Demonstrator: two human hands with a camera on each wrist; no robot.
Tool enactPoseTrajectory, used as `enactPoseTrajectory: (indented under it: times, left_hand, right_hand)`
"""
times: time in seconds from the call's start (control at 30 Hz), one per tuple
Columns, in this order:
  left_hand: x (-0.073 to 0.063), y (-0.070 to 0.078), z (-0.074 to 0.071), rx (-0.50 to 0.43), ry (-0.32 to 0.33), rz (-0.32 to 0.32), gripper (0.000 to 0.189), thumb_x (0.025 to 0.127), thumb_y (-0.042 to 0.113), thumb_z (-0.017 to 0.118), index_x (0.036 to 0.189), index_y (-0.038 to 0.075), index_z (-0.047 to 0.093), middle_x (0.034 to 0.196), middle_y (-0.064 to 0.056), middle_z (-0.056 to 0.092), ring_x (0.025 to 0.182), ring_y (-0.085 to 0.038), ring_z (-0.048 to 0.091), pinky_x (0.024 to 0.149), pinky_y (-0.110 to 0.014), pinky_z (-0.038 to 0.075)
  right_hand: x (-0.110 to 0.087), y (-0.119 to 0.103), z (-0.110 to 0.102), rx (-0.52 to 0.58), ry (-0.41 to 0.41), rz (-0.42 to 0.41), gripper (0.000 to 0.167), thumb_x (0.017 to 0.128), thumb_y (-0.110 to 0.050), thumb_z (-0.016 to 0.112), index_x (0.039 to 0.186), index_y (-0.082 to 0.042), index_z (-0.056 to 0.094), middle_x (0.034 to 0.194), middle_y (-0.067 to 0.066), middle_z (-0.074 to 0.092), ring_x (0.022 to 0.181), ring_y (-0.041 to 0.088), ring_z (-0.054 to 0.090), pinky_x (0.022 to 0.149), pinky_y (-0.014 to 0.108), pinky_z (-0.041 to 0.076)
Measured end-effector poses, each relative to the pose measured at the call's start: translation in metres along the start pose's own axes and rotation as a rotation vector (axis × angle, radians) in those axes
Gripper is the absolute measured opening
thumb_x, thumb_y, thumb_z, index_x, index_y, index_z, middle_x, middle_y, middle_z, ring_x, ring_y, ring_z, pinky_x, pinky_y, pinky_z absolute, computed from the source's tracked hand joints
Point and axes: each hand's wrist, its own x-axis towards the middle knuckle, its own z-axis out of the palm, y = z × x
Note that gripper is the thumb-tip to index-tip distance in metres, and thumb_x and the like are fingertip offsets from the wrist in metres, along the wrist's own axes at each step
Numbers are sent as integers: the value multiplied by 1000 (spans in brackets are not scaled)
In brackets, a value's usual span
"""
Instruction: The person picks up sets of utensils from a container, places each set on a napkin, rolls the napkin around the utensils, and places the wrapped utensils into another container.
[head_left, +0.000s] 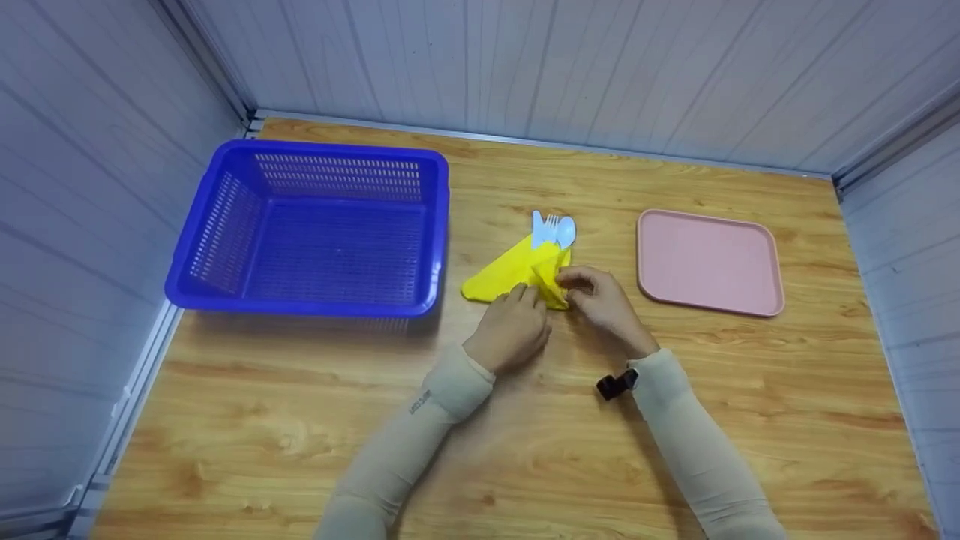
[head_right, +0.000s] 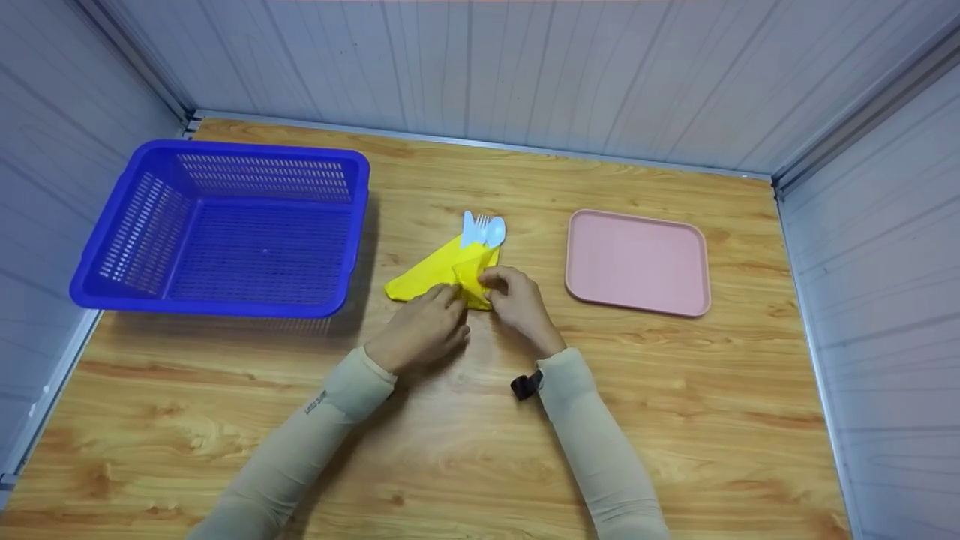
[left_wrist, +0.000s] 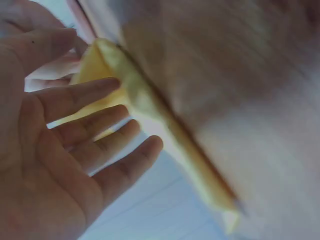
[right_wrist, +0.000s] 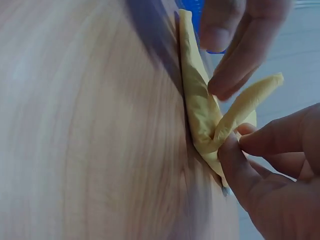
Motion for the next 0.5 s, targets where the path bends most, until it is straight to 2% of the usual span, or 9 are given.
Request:
enactPoseTrajectory:
  times: [0.1, 0.13, 0.2, 0.23, 0.3, 0.33, 0.43, 0.5]
  left_hand:
    - [-5, 9, -4, 56, 187, 73, 28, 100, 27, 57, 102, 2, 70, 95, -8, 64, 86, -24, 60, 68, -32, 54]
    - [-6, 11, -5, 65, 249, 95, 25, 100, 25, 58, 99, 3, 70, 91, -7, 64, 82, -22, 59, 66, -31, 53]
    - [-4, 14, -4, 83, 354, 117, 21, 100, 22, 58, 99, 4, 69, 91, -6, 63, 83, -21, 58, 67, -28, 52]
    - [-3, 15, -3, 102, 385, 120, 19, 99, 20, 59, 100, 4, 69, 93, -6, 64, 85, -21, 59, 69, -28, 52]
    - [-1, 16, 1, 145, 397, 107, 18, 100, 15, 57, 105, 3, 69, 99, -7, 65, 92, -22, 59, 77, -28, 53]
    - [-1, 15, 2, 167, 382, 95, 19, 100, 12, 55, 108, 3, 70, 103, -8, 66, 97, -23, 60, 81, -29, 53]
    - [-2, 15, 7, 229, 284, 68, 26, 102, 9, 52, 120, 1, 68, 119, -12, 66, 113, -26, 60, 93, -34, 52]
    - [-3, 14, 10, 234, 213, 53, 31, 103, 12, 51, 128, 0, 65, 129, -15, 63, 121, -29, 58, 100, -38, 49]
  right_hand:
    - [1, 8, 4, -78, 31, -9, 26, 91, 13, 58, 116, 11, 64, 128, 26, 61, 119, 39, 57, 104, 45, 45]
    - [2, 13, 5, -104, 44, -7, 26, 91, 11, 61, 117, 9, 65, 129, 24, 61, 120, 37, 57, 105, 45, 44]
    - [6, 25, 8, -141, 62, 13, 28, 90, 9, 64, 118, 4, 66, 129, 19, 61, 122, 33, 56, 106, 43, 42]
    - [5, 24, 9, -160, 66, 19, 30, 90, 8, 64, 119, 3, 66, 128, 19, 62, 122, 32, 56, 106, 44, 42]
    - [5, 24, 12, -196, 76, 20, 32, 89, 7, 66, 120, 2, 66, 126, 19, 62, 121, 32, 55, 106, 44, 41]
    - [5, 24, 13, -207, 82, 16, 32, 89, 7, 67, 120, 3, 66, 125, 19, 62, 121, 33, 55, 106, 44, 41]
    - [5, 24, 17, -259, 100, -19, 32, 88, 6, 68, 120, 3, 65, 122, 20, 63, 118, 34, 57, 105, 45, 43]
    - [5, 24, 19, -290, 111, -41, 31, 88, 5, 68, 119, 4, 66, 121, 20, 63, 116, 34, 58, 103, 45, 44]
